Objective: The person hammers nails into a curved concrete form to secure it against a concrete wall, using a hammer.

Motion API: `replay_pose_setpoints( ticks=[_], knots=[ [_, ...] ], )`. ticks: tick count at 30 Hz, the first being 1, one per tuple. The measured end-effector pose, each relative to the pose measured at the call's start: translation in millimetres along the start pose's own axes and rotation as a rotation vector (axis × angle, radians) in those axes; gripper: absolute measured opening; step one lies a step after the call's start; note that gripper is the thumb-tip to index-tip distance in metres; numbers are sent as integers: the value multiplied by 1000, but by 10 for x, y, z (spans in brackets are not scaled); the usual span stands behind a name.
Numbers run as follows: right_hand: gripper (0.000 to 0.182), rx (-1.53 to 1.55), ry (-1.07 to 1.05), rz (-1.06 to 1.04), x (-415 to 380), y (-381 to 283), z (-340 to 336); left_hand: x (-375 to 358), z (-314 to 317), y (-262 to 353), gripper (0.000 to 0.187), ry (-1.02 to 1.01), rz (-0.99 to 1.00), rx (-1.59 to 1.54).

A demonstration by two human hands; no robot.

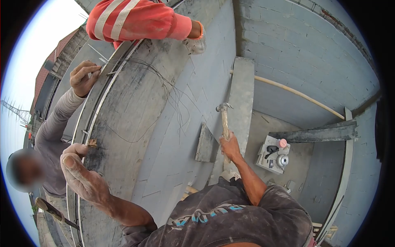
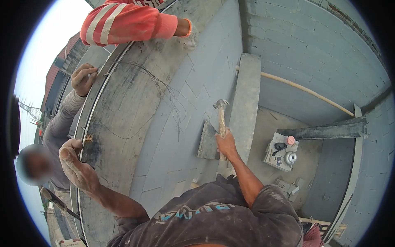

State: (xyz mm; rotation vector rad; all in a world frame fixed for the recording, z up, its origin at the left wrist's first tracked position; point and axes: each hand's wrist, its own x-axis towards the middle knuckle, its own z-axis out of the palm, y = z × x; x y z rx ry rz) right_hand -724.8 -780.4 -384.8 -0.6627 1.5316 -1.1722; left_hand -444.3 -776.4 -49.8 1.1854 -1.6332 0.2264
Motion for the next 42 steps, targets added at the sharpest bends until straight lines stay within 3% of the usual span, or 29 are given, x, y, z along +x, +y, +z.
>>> replay_pose_setpoints(
  ticks=[4,9,16,27,33,36,38,41,42],
  knots=[
    [35,317,16,-265,237,-647,33,161,-130,-62,56,-37,-79,380],
    [50,577,60,-558,450,-1245,79,147,-22,-256,58,-161,-303,344],
    [45,568,127,-486,569,-1109,10,132,117,-167,49,-175,-292,591],
    [47,500,74,-456,707,-1225,34,127,165,-178,42,-190,-260,613],
    [32,792,245,-867,677,-1883,136,122,174,-201,40,-195,-223,562],
    [28,1002,340,-968,982,-1853,522,142,179,-227,40,-201,-239,564],
    [24,456,267,-661,1387,-1371,819,104,157,-213,41,-214,-248,558],
    [21,296,-150,-156,1267,-1492,596,138,138,-191,44,-217,-214,534],
    [21,368,-83,-221,1209,-1581,566,137,160,-232,45,-198,-183,524]
  ],
)
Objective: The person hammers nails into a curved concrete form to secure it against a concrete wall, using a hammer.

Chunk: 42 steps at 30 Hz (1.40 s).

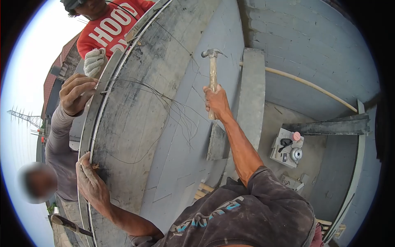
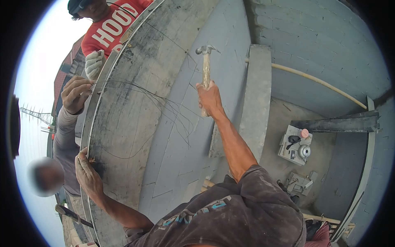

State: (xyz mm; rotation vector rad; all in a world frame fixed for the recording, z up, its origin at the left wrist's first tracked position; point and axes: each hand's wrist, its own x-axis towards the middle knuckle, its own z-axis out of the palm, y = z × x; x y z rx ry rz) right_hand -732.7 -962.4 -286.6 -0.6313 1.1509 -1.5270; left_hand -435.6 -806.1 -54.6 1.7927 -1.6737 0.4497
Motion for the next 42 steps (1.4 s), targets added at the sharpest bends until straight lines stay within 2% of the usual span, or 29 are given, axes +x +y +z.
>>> replay_pose_setpoints(
  ticks=[2,5,8,9,12,15,18,21,24,27,30,31,34,35,37,39,42],
  knots=[
    [21,112,112,-124,-206,-54,-2,-10,38,-24,48,7,2,-12],
    [22,496,295,-469,-103,-43,207,20,17,-34,50,-21,-29,-7],
    [22,-104,60,-111,95,192,212,14,21,1,51,-21,-50,7],
    [22,-358,-97,5,125,116,174,1,20,10,50,-23,-63,10],
    [22,-109,-86,28,-71,-50,90,47,53,-49,49,4,-2,-28],
    [21,111,162,-274,-153,21,185,11,57,-134,48,23,31,-30],
    [20,-44,128,-181,21,142,291,-12,1,-60,47,-11,-55,14],
    [21,-226,-139,35,10,-50,64,-6,-40,-31,45,-17,-67,30],
    [22,-47,14,-52,-355,-36,55,-43,-42,30,42,6,-42,15],
    [23,-69,54,-269,-552,188,-84,-27,-94,68,41,2,-90,22],
    [24,-50,111,-400,-961,-127,-231,-49,-120,-2,41,51,-101,-144],
    [25,-12,80,-403,-1084,-122,-230,-69,-139,-13,44,86,-66,-343],
    [25,18,-26,-427,-1436,-103,-208,-207,-56,-157,45,400,230,-793],
    [25,-30,-74,-438,-1576,-92,-182,-329,-103,-115,44,324,269,-927],
    [25,-82,-187,-412,-1861,-48,-108,-668,-170,-1,43,-21,148,-1243],
    [28,-90,-320,-342,-2142,-9,-10,-968,-60,36,43,-352,56,-1319],
    [34,-172,-504,-110,-2549,27,93,-1485,366,-152,44,-759,-178,-1288]
  ],
)
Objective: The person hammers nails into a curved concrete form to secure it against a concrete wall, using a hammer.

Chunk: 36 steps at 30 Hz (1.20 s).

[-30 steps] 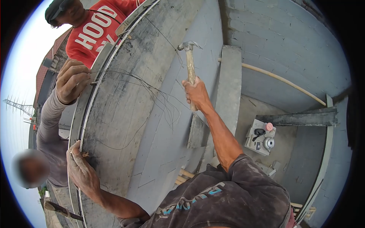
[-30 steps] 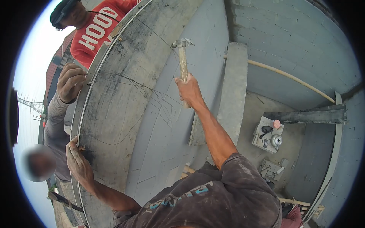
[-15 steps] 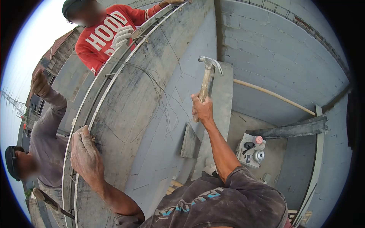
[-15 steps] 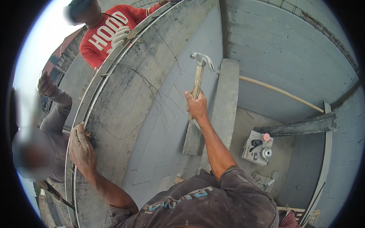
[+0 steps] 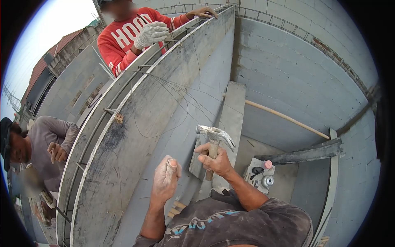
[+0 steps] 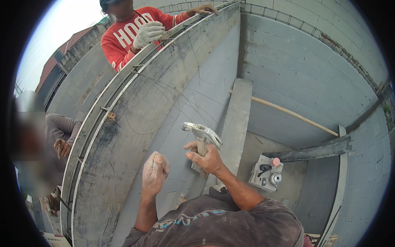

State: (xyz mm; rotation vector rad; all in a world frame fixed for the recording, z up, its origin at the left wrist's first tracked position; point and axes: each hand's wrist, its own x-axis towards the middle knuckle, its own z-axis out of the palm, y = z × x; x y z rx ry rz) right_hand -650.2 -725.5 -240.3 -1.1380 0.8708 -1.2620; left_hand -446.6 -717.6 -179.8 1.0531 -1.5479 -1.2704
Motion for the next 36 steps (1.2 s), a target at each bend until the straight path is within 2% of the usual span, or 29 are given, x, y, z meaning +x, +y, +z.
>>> replay_pose_setpoints(
  ticks=[3,4,6,7,10,11,14,16,23,26,29,32,35,36],
  knots=[
    [35,-176,-140,-36,-154,175,248,-300,50,-257,51,-77,-312,-161],
    [35,-109,-172,19,-213,193,351,-396,69,-303,53,-94,-408,-244],
    [33,23,-243,134,-322,176,547,-558,81,-415,55,-82,-451,-274],
    [33,-120,-233,147,-355,193,578,-634,95,-452,56,-65,-473,-295],
    [33,-77,-274,161,-389,338,719,-806,13,-414,55,8,-517,-357],
    [33,-126,-267,230,-395,287,789,-884,-31,-452,57,34,-498,-356],
    [26,1,-337,240,-411,348,934,-1035,-110,-555,61,72,-455,-394],
    [26,-83,-346,248,-417,320,1024,-1137,-144,-546,60,110,-456,-487],
    [21,-182,-350,189,-555,384,1435,-1533,-248,-626,48,285,-459,-652],
    [18,-128,-414,224,-579,458,1555,-1673,-285,-707,57,345,-435,-575],
    [15,-61,-432,256,-606,545,1651,-1797,-330,-850,50,372,-306,-449],
    [15,-34,-476,267,-636,621,1779,-1983,-420,-597,50,410,-263,-376],
    [15,-102,-560,282,-684,597,1870,-2104,-371,-958,48,508,-104,-362],
    [14,-142,-609,292,-684,553,1902,-2159,-382,-921,48,499,-127,-398]
  ],
)
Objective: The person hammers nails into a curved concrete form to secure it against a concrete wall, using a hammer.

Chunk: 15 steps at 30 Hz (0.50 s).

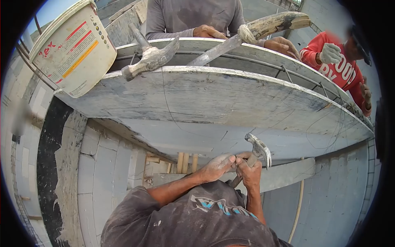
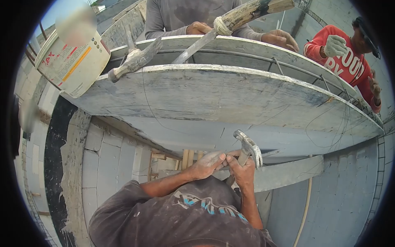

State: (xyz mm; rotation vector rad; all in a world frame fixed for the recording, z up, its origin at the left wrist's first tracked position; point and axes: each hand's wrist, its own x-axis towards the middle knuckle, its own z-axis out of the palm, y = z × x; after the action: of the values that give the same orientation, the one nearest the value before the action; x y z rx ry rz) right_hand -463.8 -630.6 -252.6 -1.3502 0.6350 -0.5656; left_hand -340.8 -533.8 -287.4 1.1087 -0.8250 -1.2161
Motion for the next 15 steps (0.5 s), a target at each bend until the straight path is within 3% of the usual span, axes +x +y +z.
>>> replay_pose_setpoints(
  ticks=[5,10,14,15],
  knots=[
    [19,-218,-104,-8,67,49,200,-285,-182,-18,44,1,-135,-284],
    [21,-196,-188,-12,120,46,367,-462,-345,110,40,85,-192,-416],
    [20,-224,-190,-79,144,86,502,-545,-476,20,43,404,-306,-307],
    [20,-217,-190,-111,148,90,545,-565,-557,-121,43,484,-262,-142]
  ],
)
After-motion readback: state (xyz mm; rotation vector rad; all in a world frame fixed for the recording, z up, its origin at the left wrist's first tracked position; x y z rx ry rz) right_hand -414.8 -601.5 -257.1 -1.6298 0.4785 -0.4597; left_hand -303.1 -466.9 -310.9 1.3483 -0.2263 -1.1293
